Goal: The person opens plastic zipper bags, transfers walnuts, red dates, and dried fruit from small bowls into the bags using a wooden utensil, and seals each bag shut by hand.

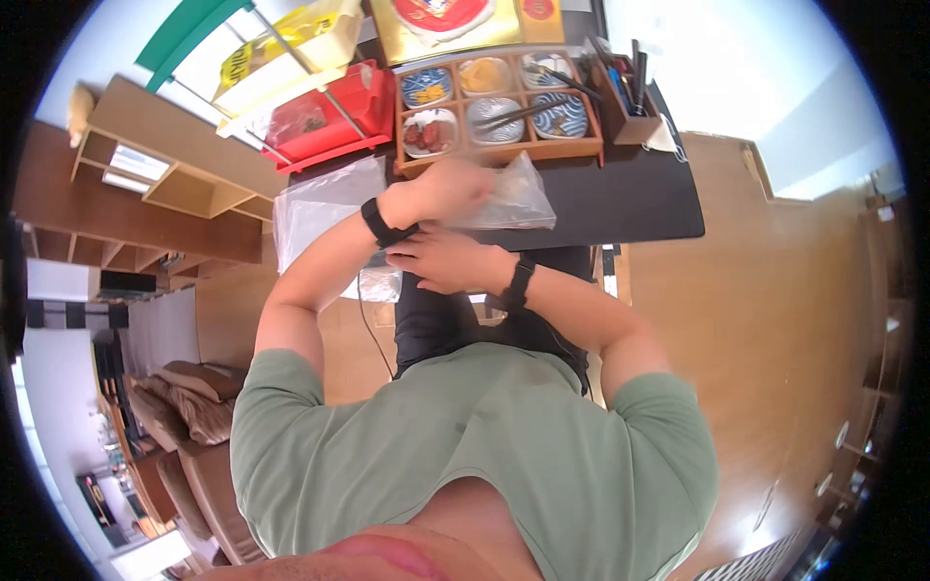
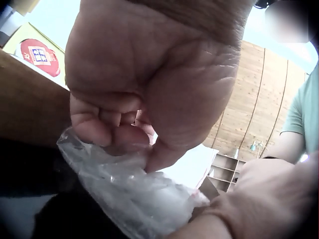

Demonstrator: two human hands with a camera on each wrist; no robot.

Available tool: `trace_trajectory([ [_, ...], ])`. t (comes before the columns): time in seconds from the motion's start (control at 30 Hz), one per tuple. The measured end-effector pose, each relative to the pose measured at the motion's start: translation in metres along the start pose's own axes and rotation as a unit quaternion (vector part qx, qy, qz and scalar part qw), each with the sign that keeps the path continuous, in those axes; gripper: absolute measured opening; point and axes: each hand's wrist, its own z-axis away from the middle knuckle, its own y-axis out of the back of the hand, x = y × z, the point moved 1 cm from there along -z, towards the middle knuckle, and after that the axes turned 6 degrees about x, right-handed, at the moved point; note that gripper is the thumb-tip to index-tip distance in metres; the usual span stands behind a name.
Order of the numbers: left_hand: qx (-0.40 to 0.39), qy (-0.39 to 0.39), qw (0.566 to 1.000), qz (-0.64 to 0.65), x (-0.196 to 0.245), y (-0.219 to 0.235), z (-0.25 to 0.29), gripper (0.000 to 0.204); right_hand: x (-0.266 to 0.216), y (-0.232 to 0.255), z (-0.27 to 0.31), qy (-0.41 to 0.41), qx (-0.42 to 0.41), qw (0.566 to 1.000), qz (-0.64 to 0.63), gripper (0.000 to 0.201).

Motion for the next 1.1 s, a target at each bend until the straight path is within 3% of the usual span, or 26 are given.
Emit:
trace_trajectory([
  [0.03, 0.004, 0.009, 1.000, -0.003, 0.004, 0.005, 0.003, 0.013, -0.002, 0.004, -0.002, 0.010, -0.001, 1.000, -0.001, 0.071],
  [0.13, 0.170, -0.064, 0.982, 0.041, 0.014, 0.016, 0.012, 0.013, -0.004, 0.012, -0.006, 0.002, -0.029, 1.000, 0.010, 0.071],
  [0.17, 0.171, -0.062, 0.983, 0.039, 0.013, 0.018, 0.013, 0.013, -0.004, 0.013, -0.006, 0.003, -0.027, 1.000, 0.008, 0.071],
  [0.23, 0.247, -0.091, 0.962, 0.075, 0.012, 0.020, 0.014, 0.015, -0.002, 0.009, -0.005, 0.000, -0.025, 1.000, 0.005, 0.071],
  [0.27, 0.245, -0.091, 0.962, 0.077, 0.011, 0.020, 0.015, 0.015, 0.000, 0.004, -0.004, 0.025, 0.024, 0.999, 0.009, 0.069],
  [0.3, 0.244, -0.064, 0.965, 0.079, 0.009, 0.020, 0.017, 0.014, 0.002, 0.001, -0.002, 0.049, 0.073, 0.996, 0.013, 0.067],
  [0.5, 0.261, 0.029, 0.948, 0.181, 0.015, 0.063, 0.051, 0.011, 0.000, 0.005, -0.002, 0.043, 0.054, 0.998, 0.009, 0.065],
  [0.57, 0.383, 0.064, 0.887, 0.250, 0.012, 0.071, 0.062, 0.010, 0.001, 0.006, -0.003, 0.045, 0.056, 0.997, 0.005, 0.065],
  [0.63, 0.399, 0.090, 0.886, 0.219, 0.002, 0.084, 0.083, 0.012, 0.002, 0.007, -0.004, 0.050, 0.058, 0.997, 0.000, 0.064],
  [0.83, 0.539, 0.149, 0.813, 0.163, -0.063, 0.113, 0.150, 0.017, 0.001, 0.009, -0.003, 0.038, 0.042, 0.998, -0.028, 0.065],
  [0.9, 0.623, 0.157, 0.746, 0.176, -0.085, 0.120, 0.170, 0.014, -0.001, 0.014, -0.004, 0.042, 0.069, 0.996, -0.023, 0.060],
  [1.0, 0.623, 0.204, 0.750, 0.086, -0.125, 0.120, 0.200, 0.010, -0.001, 0.013, -0.004, 0.041, 0.071, 0.996, -0.028, 0.058],
  [1.1, 0.601, 0.254, 0.757, 0.036, -0.129, 0.118, 0.202, 0.006, 0.001, 0.011, -0.004, 0.045, 0.076, 0.996, -0.033, 0.059],
])
